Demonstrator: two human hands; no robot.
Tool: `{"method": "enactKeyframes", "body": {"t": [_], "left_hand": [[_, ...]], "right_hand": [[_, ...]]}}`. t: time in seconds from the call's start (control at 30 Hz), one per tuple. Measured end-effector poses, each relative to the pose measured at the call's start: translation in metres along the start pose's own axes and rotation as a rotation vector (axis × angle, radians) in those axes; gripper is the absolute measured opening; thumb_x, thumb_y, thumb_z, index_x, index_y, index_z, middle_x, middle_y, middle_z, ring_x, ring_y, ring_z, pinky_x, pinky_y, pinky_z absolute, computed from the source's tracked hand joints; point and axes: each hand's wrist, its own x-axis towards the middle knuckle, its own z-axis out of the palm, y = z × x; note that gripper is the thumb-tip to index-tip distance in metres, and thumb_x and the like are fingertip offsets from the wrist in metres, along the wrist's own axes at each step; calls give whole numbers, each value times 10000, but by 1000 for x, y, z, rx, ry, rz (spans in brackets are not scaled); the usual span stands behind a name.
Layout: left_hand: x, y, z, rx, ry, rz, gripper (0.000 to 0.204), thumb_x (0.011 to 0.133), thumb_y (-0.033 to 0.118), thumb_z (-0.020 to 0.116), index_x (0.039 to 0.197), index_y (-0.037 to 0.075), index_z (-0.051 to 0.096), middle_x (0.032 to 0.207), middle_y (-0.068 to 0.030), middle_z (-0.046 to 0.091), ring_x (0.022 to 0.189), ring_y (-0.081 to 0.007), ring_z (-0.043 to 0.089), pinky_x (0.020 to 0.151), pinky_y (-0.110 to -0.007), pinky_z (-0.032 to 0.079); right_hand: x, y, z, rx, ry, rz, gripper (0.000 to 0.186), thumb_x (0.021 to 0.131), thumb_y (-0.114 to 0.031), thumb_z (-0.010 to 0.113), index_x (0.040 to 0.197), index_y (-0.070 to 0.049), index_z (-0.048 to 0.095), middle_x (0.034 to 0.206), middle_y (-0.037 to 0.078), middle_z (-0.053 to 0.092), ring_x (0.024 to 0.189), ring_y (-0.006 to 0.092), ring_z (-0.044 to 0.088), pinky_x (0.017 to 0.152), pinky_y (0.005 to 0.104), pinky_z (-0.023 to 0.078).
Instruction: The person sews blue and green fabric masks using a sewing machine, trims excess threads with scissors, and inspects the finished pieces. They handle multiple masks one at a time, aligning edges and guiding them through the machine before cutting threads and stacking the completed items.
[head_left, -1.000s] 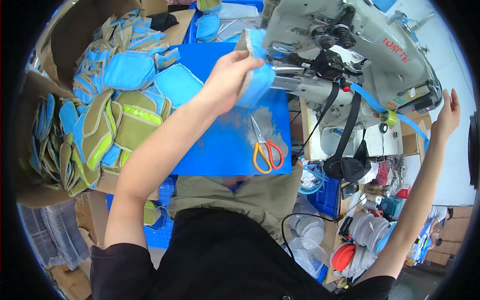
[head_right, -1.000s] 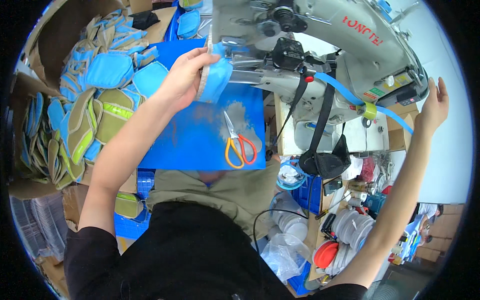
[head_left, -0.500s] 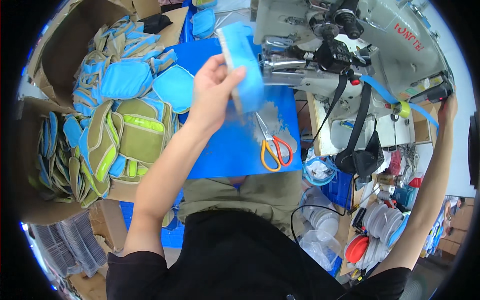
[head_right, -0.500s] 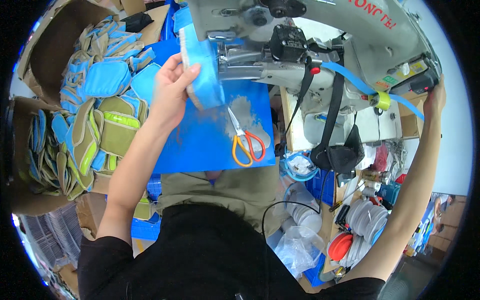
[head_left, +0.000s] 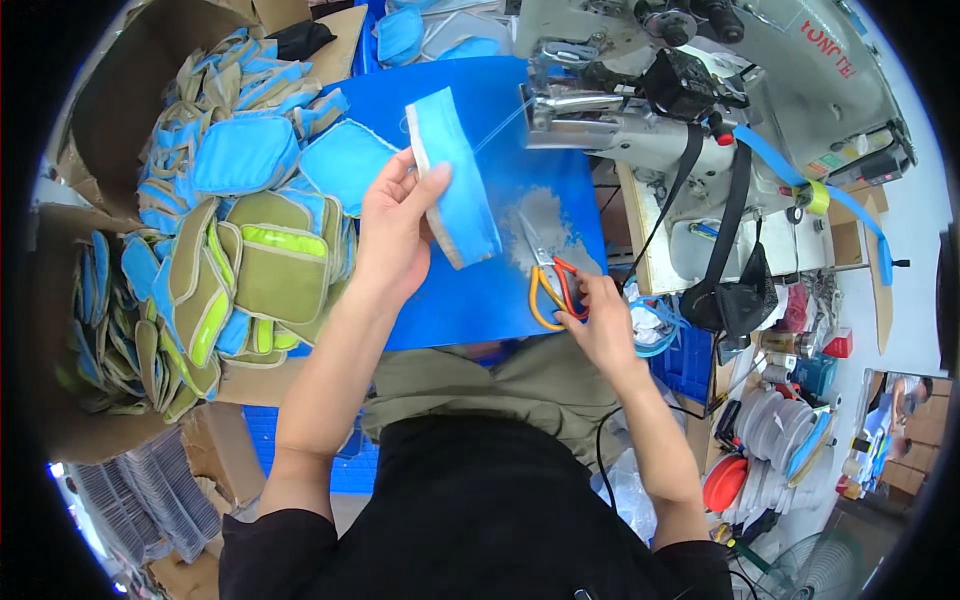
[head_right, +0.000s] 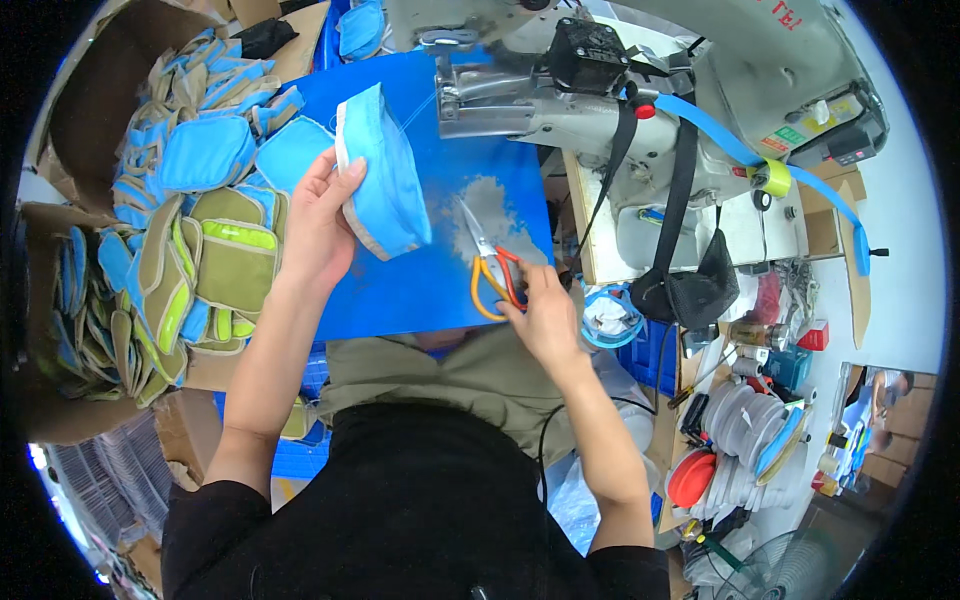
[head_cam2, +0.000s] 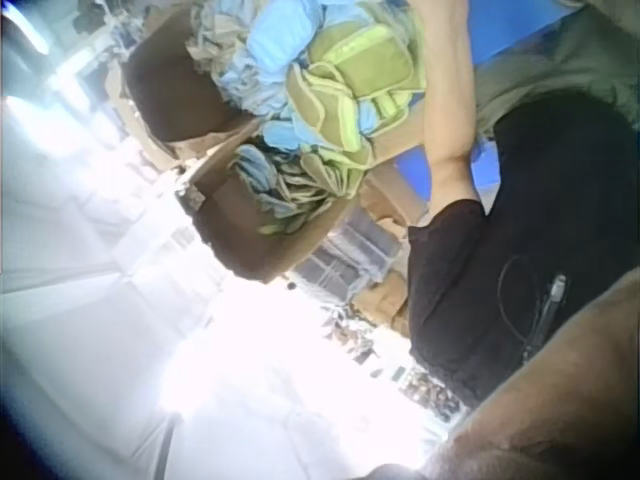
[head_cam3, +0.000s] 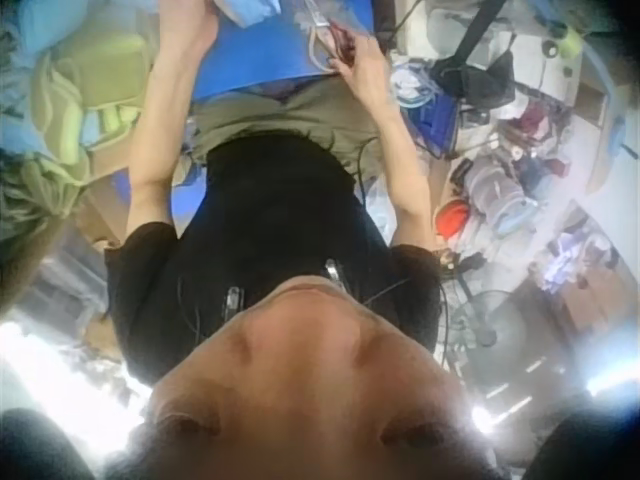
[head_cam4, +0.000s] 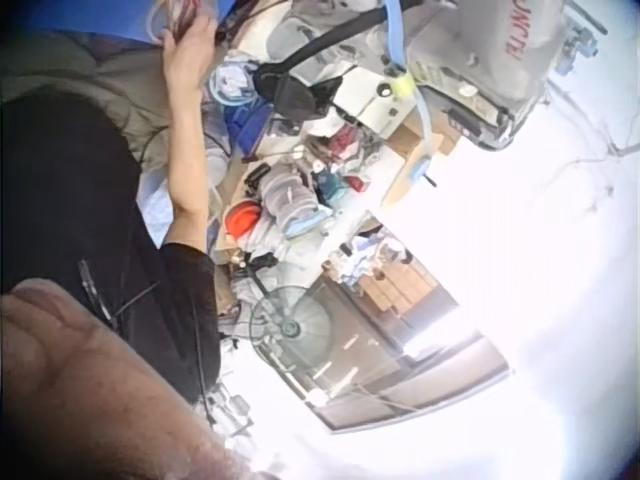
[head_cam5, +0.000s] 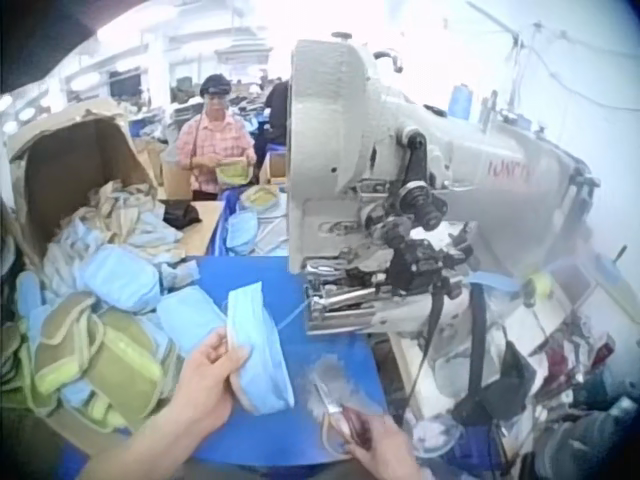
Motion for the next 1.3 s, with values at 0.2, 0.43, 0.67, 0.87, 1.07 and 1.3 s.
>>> {"method": "enactKeyframes", "body": {"t": [0.2,0.43,0.67,0.87,1.07,1.3], "left_hand": [[-1,9,4,-75,-12,-64,403,997,96,704,1368,2,577,1181,-91,730,1041,-155,714,904,-328,592],[4,-1,3,-101,-10,-125,423,1001,138,692,1392,24,580,1209,-85,717,1081,-187,706,942,-373,583],[15,26,-20,-369,-146,-392,340,1036,179,616,1338,22,631,1280,-147,713,1170,-303,693,1067,-486,537],[21,28,-40,-607,-334,-517,338,1038,148,547,1294,-51,639,1330,-239,681,1246,-372,654,1119,-552,493],[18,23,-47,-717,-401,-575,405,1075,204,464,1338,-68,607,1383,-277,637,1297,-411,616,1139,-592,459],[12,25,-38,-734,-468,-568,424,1078,208,454,1368,-73,585,1410,-284,616,1318,-424,597,1141,-610,449]], "right_hand": [[18,10,-4,219,-153,85,873,766,-49,759,1554,50,394,934,150,725,837,281,724,796,377,572],[7,-57,51,-8,-21,-200,633,835,-219,792,1407,-47,584,1036,151,659,960,331,665,827,456,555],[12,-74,83,-38,-40,-513,251,834,-160,700,1074,-113,758,1014,99,615,1032,285,631,885,414,498],[14,-37,69,12,161,-423,188,830,-98,695,1011,-64,733,1202,163,645,1150,332,613,1001,460,483],[5,-20,57,0,313,-209,399,824,-66,746,1211,-45,652,1207,168,620,1165,369,614,1009,482,499],[7,-4,24,18,2,6,581,827,-96,795,1350,-20,553,1029,195,680,952,432,689,844,478,572]]}}
